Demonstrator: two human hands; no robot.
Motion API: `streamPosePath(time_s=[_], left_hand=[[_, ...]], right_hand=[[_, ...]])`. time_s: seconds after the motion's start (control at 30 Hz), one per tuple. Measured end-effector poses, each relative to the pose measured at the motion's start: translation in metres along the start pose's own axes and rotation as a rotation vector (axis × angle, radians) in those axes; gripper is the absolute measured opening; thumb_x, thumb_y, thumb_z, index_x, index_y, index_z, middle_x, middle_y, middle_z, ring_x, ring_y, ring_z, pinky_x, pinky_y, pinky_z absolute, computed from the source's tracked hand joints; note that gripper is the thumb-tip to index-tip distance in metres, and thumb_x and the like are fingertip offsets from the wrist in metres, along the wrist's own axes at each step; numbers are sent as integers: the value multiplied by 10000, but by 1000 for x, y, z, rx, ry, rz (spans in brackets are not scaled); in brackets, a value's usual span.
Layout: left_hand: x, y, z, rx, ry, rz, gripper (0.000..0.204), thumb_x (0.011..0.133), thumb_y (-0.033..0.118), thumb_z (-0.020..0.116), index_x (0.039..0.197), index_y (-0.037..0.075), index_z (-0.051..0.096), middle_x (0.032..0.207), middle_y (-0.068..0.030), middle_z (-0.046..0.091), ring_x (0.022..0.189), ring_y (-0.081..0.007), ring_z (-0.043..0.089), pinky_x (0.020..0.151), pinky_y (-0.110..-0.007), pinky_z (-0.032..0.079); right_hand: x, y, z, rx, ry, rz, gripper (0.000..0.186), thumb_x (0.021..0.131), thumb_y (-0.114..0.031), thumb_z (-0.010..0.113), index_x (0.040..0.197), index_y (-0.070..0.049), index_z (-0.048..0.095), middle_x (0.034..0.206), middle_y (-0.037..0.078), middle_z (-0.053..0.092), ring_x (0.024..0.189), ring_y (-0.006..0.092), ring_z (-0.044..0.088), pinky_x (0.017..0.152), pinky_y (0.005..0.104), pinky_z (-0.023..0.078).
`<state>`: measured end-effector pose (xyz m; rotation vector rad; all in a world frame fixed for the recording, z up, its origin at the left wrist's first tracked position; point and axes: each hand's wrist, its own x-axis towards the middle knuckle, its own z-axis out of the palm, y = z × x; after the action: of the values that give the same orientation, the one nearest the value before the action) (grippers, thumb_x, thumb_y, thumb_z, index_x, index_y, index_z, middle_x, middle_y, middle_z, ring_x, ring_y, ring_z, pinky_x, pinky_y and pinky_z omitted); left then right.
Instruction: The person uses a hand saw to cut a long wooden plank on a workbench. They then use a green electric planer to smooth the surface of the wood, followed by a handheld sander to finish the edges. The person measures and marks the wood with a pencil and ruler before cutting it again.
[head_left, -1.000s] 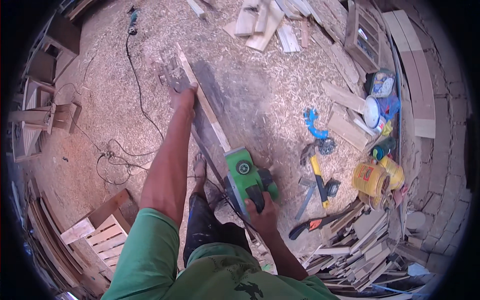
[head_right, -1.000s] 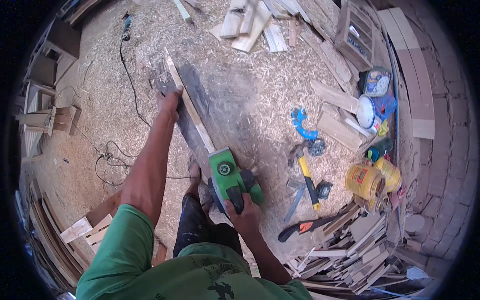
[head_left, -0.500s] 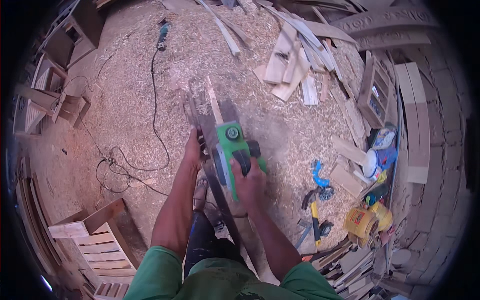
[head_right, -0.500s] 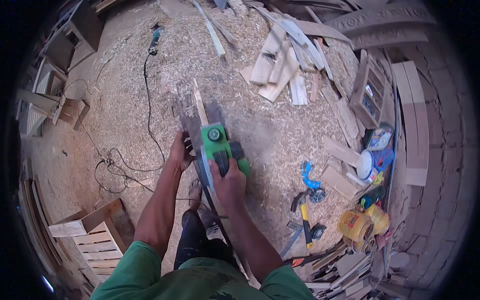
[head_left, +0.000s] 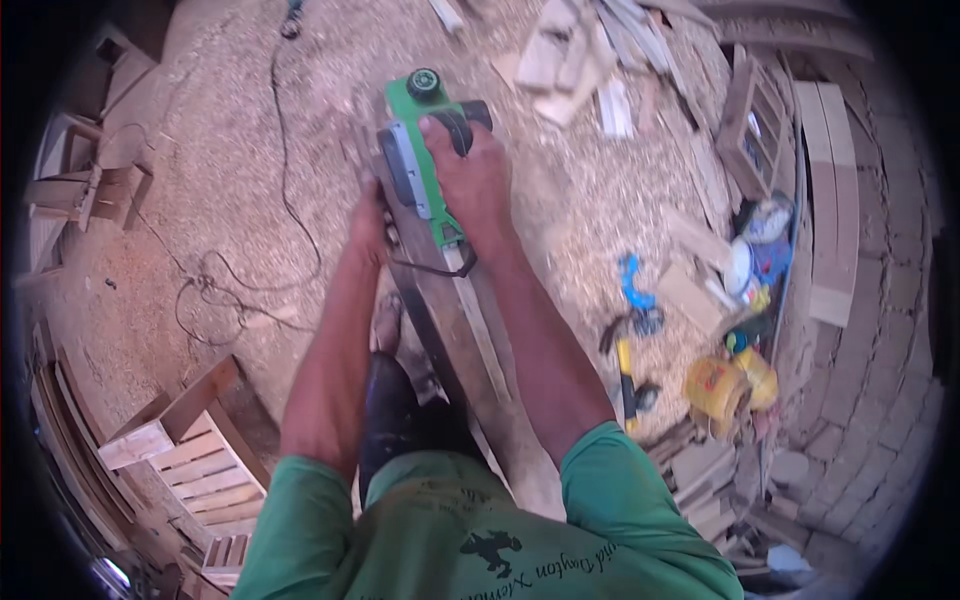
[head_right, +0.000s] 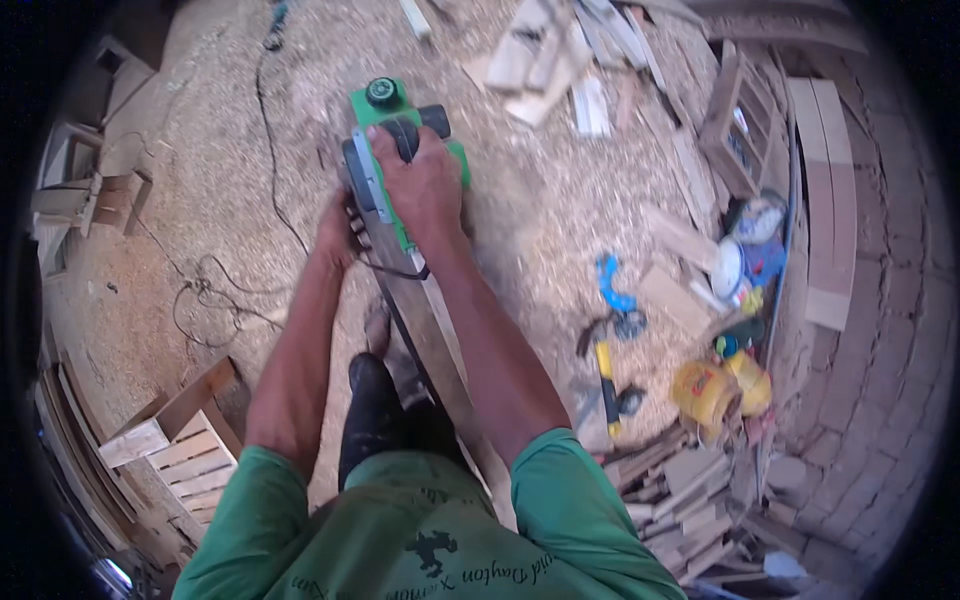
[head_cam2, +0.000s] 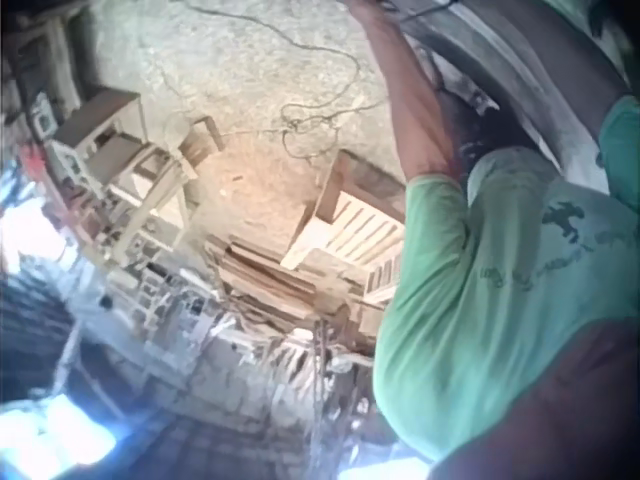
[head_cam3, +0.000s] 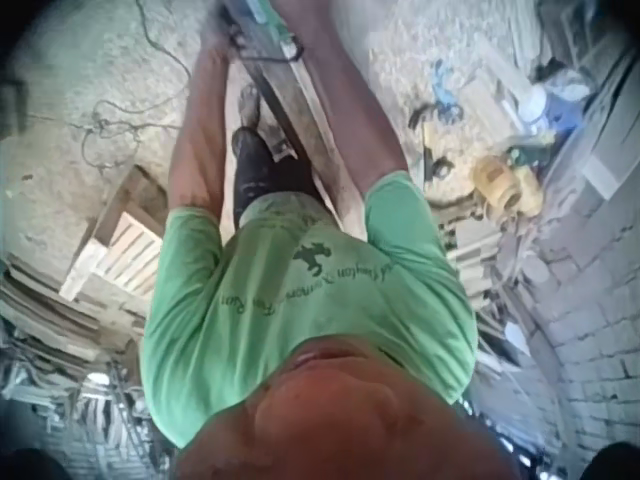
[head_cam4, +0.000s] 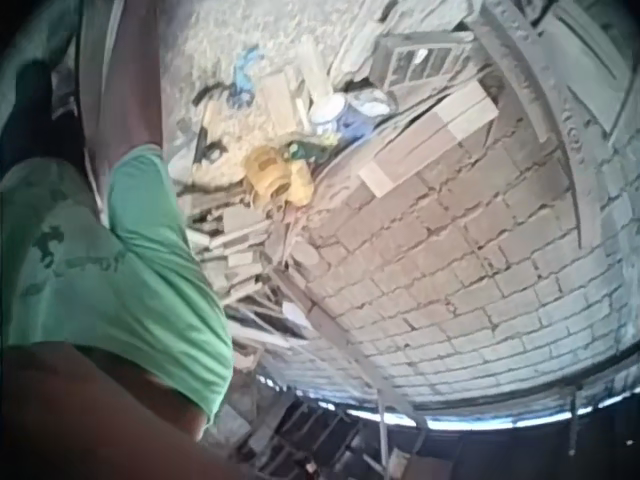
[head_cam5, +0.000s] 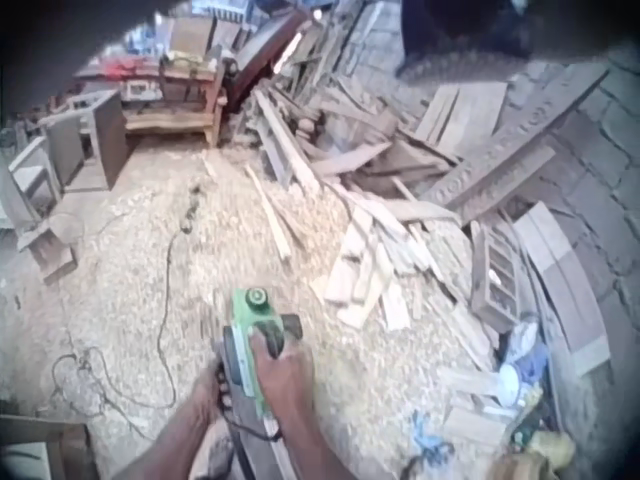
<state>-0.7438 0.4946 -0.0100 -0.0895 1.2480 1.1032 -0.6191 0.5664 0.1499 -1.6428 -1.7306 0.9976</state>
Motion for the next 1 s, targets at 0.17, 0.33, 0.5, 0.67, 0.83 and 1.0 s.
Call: streamPosePath(time_s=[0.17,0.33,0.5,0.67,0.83,1.0], left_hand=[[42,-12,19,-55,-73,261,674,1031,422,704,1502,-28,533,1386,-181,682,1190,-369,711,986,-561,604],[39,-20,47,365,393,341,754,925,201,858,1507,-90,477,1365,-239,694,1101,-368,756,930,-526,640],[29,-21,74,420,570,381,677,911,173,866,1461,-51,539,1337,-236,711,1175,-367,734,990,-517,614],[57,-18,39,382,489,375,886,883,176,886,1582,-26,378,1422,-246,656,1192,-376,722,1003,-521,612],[28,-22,61,423,487,417,948,877,153,875,1626,9,312,1485,-257,599,1232,-387,695,1017,-536,607],[19,-21,59,407,443,402,969,880,155,872,1629,18,272,1475,-266,591,1243,-392,684,1024,-559,597]], right_hand=[[-154,66,-68,-65,9,-53,621,977,-565,767,1122,37,710,905,281,761,828,464,764,745,536,594],[-345,167,-136,-252,-26,78,550,947,-474,829,1199,-16,659,874,237,757,779,452,760,685,526,592],[-459,210,-175,-191,53,153,496,924,-400,867,1189,-58,626,824,213,731,721,469,732,631,539,560],[-457,207,-174,-206,-12,218,473,922,-375,866,1159,-50,616,826,222,725,741,482,729,649,551,558],[-430,201,-158,-217,33,187,475,917,-363,872,1138,-31,615,828,226,726,744,482,728,664,548,561],[-392,178,-144,-193,79,146,459,914,-338,879,1118,-17,621,809,237,722,727,482,724,674,544,565]])
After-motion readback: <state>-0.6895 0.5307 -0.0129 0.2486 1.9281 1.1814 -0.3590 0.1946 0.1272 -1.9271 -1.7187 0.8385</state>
